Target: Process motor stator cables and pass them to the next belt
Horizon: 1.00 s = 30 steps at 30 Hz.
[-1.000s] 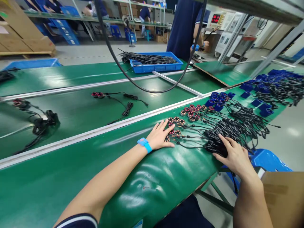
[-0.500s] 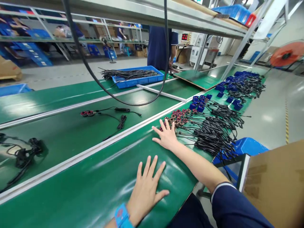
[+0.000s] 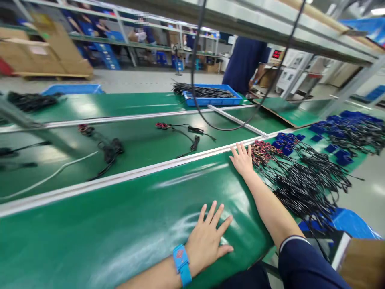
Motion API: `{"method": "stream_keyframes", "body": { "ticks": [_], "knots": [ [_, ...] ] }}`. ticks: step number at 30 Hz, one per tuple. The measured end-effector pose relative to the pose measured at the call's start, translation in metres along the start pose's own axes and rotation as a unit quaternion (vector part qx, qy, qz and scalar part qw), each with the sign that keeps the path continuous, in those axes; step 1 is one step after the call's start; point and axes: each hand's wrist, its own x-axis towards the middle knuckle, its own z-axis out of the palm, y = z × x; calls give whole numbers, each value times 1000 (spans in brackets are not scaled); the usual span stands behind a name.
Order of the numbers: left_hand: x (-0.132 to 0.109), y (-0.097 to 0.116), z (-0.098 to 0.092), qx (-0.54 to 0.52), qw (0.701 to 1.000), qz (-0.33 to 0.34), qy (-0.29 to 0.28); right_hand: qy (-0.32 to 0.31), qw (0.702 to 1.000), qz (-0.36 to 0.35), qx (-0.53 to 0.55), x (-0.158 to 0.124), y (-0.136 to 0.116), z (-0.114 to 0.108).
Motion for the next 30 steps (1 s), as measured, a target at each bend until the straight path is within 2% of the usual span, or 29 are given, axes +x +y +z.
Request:
{"method": "stream_keyframes", "body": {
  "ticks": [3, 5, 7, 10, 14, 17, 19, 21, 25, 30],
  "knots": [
    [2, 3, 5, -36, 999, -3, 1, -8, 997, -72, 34, 6, -33, 5],
    [3, 4, 5, -46, 999, -5, -1, -11, 995, -84, 57, 21, -55, 11],
    [3, 4, 3, -53, 999, -5, -3, -15, 995, -62, 77, 43, -74, 19],
    [2, 3, -4, -58, 998, -1, -3, -34, 995, 9, 96, 82, -99, 31],
    [3, -3, -1, -9, 999, 30, 44, -66, 991, 55, 105, 131, -118, 45],
    [6, -8, 15, 88, 986, 43, 137, -70, 991, 51, 104, 166, -113, 54],
    [8, -10, 26, 141, 968, 39, 204, -71, 991, 40, 108, 189, -102, 58],
    [11, -12, 34, 166, 955, 36, 242, -84, 989, 26, 121, 207, -87, 61],
    [14, -13, 39, 176, 949, 26, 261, -111, 981, 12, 159, 223, -61, 64],
    [12, -11, 31, 161, 956, 26, 243, -63, 976, 26, 207, 210, -47, 47]
  ]
}}
